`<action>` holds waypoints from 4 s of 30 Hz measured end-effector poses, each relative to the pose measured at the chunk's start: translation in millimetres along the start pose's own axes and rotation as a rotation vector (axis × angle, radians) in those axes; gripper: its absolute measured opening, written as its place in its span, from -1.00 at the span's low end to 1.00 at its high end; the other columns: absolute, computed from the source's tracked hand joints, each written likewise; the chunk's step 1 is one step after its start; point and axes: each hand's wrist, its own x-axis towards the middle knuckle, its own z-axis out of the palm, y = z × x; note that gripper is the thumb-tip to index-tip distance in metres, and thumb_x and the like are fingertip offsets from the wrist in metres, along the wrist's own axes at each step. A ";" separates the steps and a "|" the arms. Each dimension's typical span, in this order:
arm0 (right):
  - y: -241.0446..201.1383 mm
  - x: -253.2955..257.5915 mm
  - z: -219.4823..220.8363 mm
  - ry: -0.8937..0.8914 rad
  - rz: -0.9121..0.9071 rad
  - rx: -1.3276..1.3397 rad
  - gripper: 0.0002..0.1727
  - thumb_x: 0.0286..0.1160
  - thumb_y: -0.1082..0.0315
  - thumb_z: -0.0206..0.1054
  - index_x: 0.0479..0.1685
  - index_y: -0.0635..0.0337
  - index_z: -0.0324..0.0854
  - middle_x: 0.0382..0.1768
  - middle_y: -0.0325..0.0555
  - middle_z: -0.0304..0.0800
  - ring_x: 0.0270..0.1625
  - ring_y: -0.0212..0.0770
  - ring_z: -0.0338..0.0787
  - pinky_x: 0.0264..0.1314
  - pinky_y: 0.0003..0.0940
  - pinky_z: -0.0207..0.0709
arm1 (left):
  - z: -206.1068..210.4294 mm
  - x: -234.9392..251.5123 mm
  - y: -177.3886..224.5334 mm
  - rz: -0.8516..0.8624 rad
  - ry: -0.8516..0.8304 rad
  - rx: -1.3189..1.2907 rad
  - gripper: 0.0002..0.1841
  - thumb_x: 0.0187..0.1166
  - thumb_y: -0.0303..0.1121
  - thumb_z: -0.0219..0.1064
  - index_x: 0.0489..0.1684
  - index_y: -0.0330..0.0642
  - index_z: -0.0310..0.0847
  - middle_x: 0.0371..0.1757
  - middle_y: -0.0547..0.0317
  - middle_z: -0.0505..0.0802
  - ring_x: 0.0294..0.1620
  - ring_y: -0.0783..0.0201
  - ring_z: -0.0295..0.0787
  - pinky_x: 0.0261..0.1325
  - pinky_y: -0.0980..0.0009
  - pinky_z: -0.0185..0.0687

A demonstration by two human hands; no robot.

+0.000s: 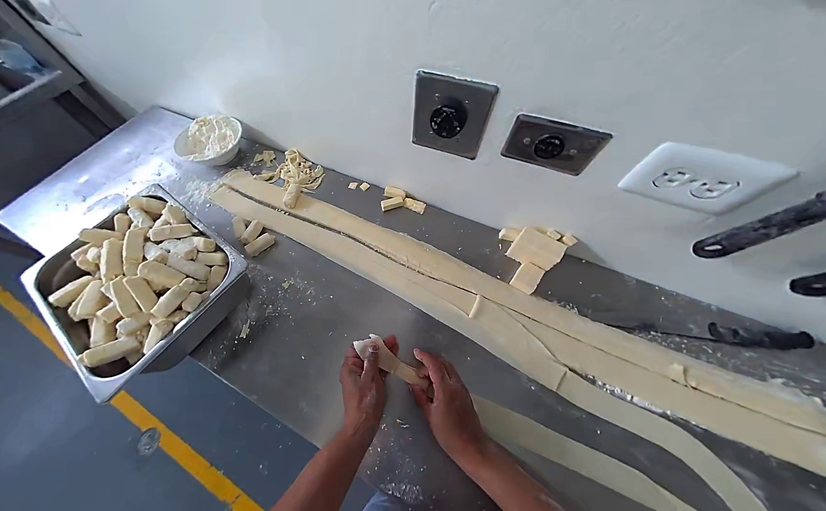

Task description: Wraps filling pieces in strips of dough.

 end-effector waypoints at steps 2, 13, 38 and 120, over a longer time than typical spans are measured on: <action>-2.9 2.2 -3.0 -0.037 0.064 0.047 -0.37 0.42 0.46 0.43 0.52 0.53 0.46 0.01 0.19 0.86 0.09 0.11 0.85 0.32 -0.07 0.67 | -3.8 -10.2 -9.0 0.237 -0.146 0.157 -0.81 0.67 -0.57 0.09 -0.04 -0.60 0.54 0.00 -0.16 0.91 0.16 0.16 0.88 0.34 0.26 0.72; 21.1 10.1 -49.2 -0.299 0.096 0.155 -0.27 0.49 0.54 0.35 0.73 0.41 0.26 0.43 0.15 0.70 0.52 -0.01 0.66 0.67 -0.19 0.42 | -5.0 -17.8 -44.8 0.878 -0.372 0.845 -0.81 0.38 -0.55 0.37 -0.20 -0.32 0.90 0.16 -0.13 0.90 0.33 -0.26 0.77 0.47 -0.17 0.54; 9.4 -38.2 -100.0 -0.966 0.542 0.719 -0.74 0.84 0.27 0.11 0.09 0.24 0.63 -0.14 -0.20 0.94 -0.21 -0.36 0.92 -0.03 -0.40 0.79 | -60.4 12.5 -25.8 1.023 -0.457 1.066 -0.72 0.56 -0.55 0.20 0.00 -0.46 0.84 0.19 -0.26 0.87 0.29 -0.23 0.82 0.44 -0.11 0.62; 7.3 -35.0 -57.6 -0.742 0.833 0.730 -0.65 0.94 0.11 -0.07 0.07 0.16 0.53 -0.32 -0.29 0.83 -0.56 -0.48 0.67 -0.48 -0.55 0.50 | -26.8 -50.7 -29.5 0.613 -0.742 0.933 -0.65 0.57 -0.63 0.12 0.21 -0.57 0.71 0.33 -0.38 0.77 0.42 -0.24 0.72 0.57 -0.07 0.50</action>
